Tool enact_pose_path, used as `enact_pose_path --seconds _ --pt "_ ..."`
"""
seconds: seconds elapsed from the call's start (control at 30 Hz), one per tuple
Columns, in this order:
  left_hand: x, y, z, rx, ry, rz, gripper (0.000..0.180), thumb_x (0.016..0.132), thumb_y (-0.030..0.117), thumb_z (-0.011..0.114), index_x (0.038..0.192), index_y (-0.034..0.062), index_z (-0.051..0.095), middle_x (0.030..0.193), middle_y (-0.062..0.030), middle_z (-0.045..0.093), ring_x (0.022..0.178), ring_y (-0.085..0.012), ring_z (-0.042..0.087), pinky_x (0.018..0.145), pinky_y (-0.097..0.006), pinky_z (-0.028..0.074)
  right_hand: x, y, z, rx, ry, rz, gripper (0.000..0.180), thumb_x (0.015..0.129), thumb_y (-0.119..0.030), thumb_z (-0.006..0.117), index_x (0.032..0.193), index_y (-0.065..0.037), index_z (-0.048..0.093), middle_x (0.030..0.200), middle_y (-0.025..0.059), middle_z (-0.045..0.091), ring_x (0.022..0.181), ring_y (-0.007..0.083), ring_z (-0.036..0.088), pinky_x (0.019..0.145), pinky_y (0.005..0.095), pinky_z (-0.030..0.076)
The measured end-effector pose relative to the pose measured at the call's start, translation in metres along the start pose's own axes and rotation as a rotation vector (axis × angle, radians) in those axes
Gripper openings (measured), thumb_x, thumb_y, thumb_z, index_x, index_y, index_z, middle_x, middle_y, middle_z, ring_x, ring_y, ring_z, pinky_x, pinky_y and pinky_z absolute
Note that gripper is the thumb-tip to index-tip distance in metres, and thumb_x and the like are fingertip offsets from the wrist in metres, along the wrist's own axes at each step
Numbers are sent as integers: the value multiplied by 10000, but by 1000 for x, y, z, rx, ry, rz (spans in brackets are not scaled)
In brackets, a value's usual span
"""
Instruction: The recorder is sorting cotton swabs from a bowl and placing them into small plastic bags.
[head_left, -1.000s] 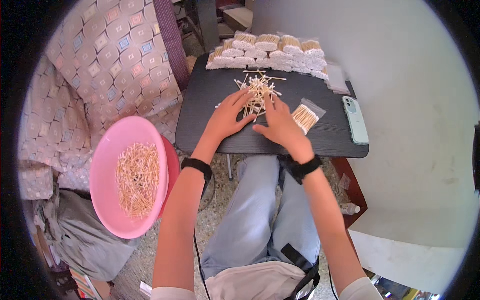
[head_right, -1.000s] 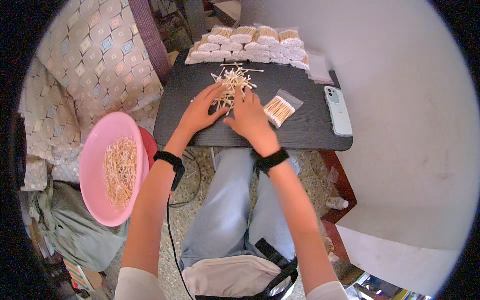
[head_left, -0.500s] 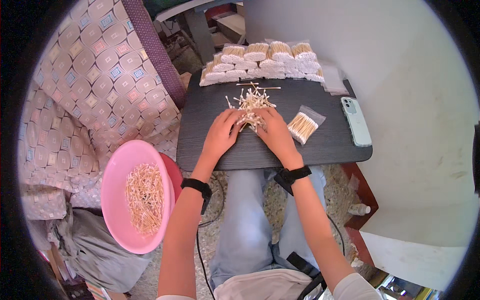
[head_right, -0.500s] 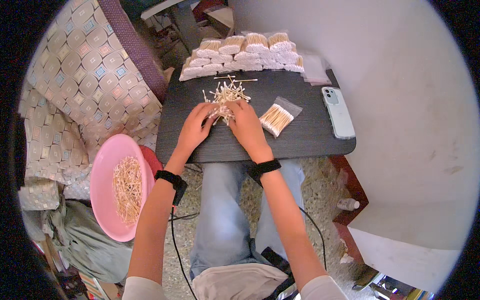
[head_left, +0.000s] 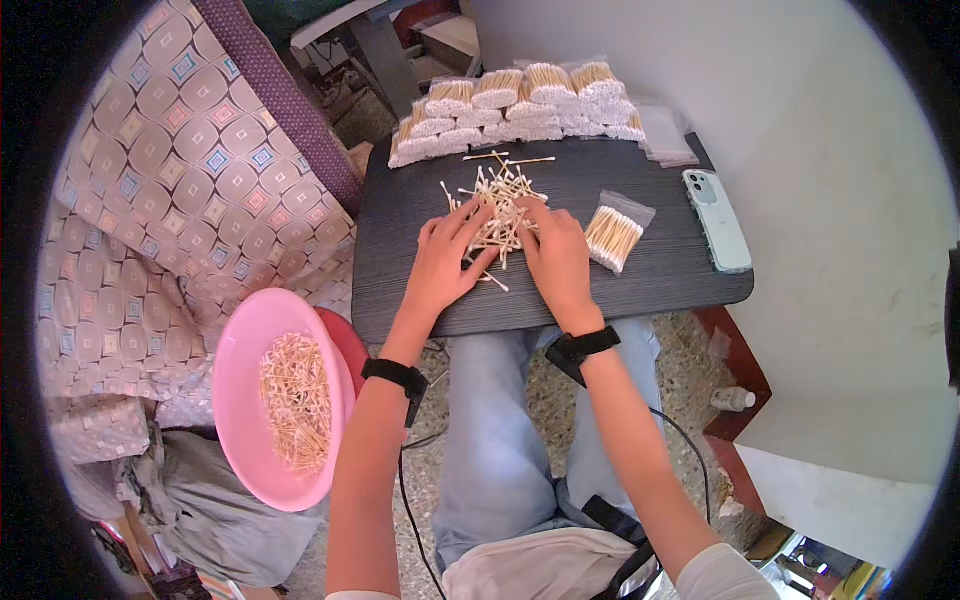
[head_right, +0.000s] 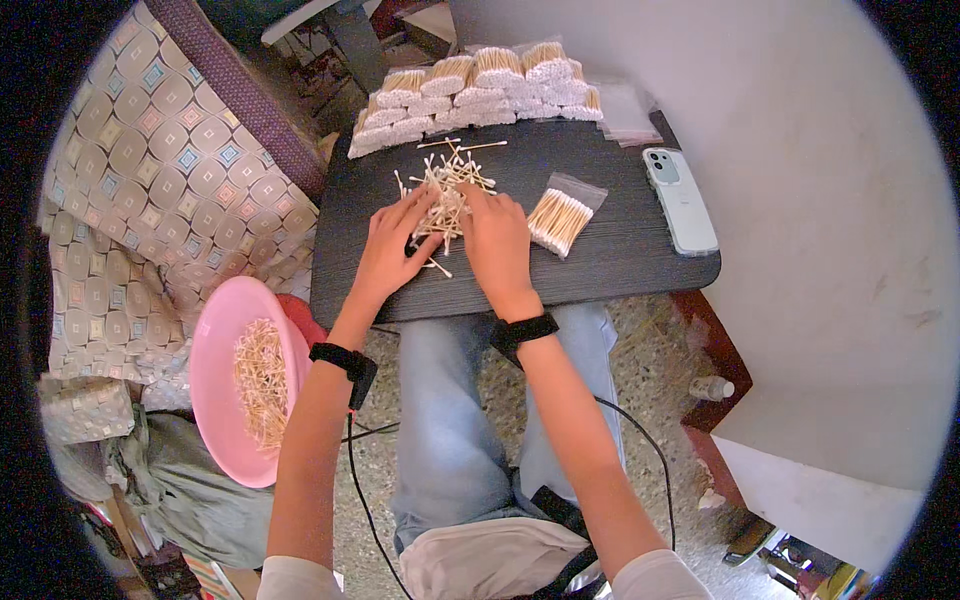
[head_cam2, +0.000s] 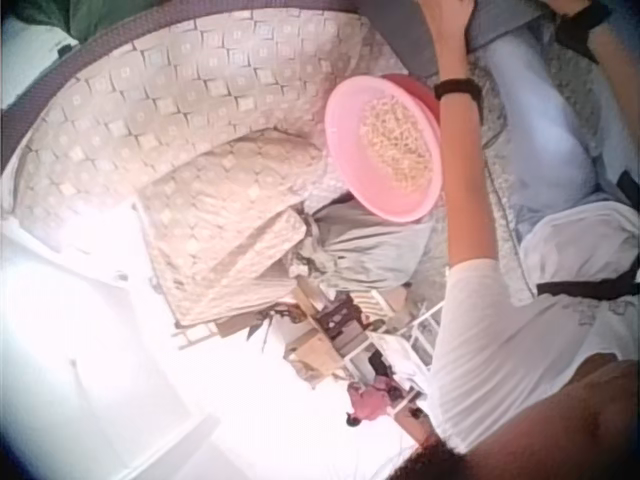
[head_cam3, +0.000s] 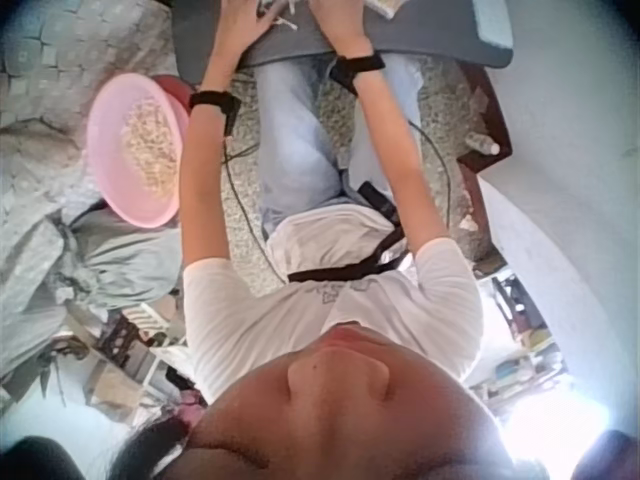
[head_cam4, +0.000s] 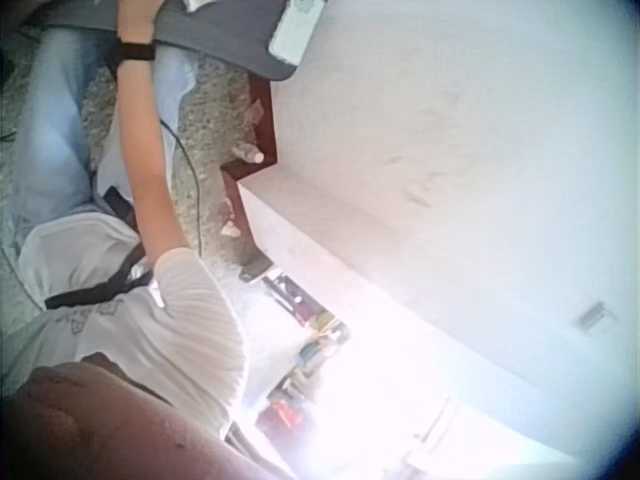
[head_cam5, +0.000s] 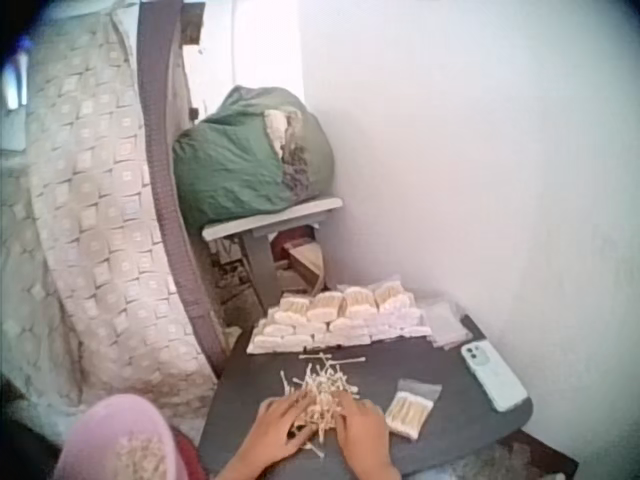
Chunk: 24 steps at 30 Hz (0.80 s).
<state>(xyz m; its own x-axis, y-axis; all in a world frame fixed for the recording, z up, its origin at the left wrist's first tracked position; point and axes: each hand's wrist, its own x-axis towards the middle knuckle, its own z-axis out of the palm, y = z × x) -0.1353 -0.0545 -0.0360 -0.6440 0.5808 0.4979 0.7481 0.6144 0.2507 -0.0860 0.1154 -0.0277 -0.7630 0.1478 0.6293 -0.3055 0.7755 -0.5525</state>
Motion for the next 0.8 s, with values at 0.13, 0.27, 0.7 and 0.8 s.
enact_pose_path --seconds 0.13,0.27,0.7,0.8 --pt "3 -2 12 25 45 -52 430 857 255 611 1259 123 537 1308 -108 492 1139 -268 505 960 -410 352 -4 14 3 157 17 126 215 802 -51 616 1017 -35 609 920 153 643 735 299 626 651 359 497" --pt "-1 -8 14 94 123 -149 373 880 193 573 1244 114 550 1252 -132 531 1112 -283 520 950 -406 366 -5 16 0 125 -5 176 224 793 -58 635 1014 -31 609 851 148 639 703 291 628 639 362 498" --pt "5 3 6 145 -75 48 413 888 161 502 1299 124 496 1390 -83 420 1292 -268 369 1061 -466 237 -10 27 16 -2 -118 -124 428 790 -83 625 1187 21 500 1206 197 530 1165 344 477 934 434 404" --pt "4 -2 10 110 -26 22 400 879 125 511 1279 114 515 1371 -88 440 1270 -267 397 1046 -456 269 -4 35 11 99 -144 -48 311 792 -33 577 1101 4 574 1085 175 604 1076 330 549 896 419 441"
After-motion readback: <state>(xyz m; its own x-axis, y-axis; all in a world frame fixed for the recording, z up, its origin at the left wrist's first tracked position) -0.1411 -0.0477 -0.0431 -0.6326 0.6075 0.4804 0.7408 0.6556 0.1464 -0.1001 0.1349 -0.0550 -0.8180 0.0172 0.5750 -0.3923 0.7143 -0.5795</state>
